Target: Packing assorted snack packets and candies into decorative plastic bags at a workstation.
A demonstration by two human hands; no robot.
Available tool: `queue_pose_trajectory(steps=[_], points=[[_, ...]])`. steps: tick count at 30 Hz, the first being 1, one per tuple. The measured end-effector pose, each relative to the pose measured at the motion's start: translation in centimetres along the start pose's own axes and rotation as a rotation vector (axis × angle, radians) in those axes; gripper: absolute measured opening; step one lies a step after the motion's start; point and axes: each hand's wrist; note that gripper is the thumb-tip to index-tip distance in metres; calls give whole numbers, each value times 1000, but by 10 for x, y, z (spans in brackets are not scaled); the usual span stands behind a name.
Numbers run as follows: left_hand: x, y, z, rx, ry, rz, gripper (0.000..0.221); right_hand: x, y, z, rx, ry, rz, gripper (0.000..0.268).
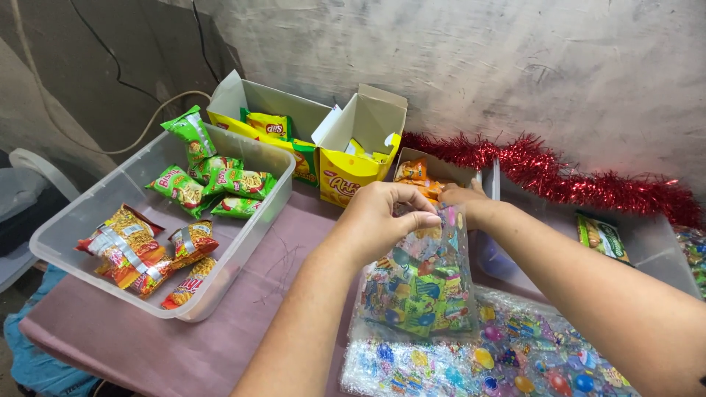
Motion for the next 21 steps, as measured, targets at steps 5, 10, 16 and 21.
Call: queue_pose_trajectory(steps=[5, 10, 16, 21], points=[[0, 2, 3, -4, 1, 22, 9, -15, 25, 45, -68, 24, 141, 31], [1, 5, 6, -14, -3, 37, 9, 40, 5, -16, -180, 86, 356, 45], [3, 12, 1, -12, -3, 49, 10, 37, 31, -14, -209, 558, 594, 22], [1, 15, -4, -22, 0, 51, 10, 74, 3, -65, -243, 671, 1212, 18]])
Point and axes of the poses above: each hand's wrist, its own z-axis towards the middle knuckle, its own x-axis out of the back of the hand, y = z × x, and after that the axes turned 1 degree about z, right-handed
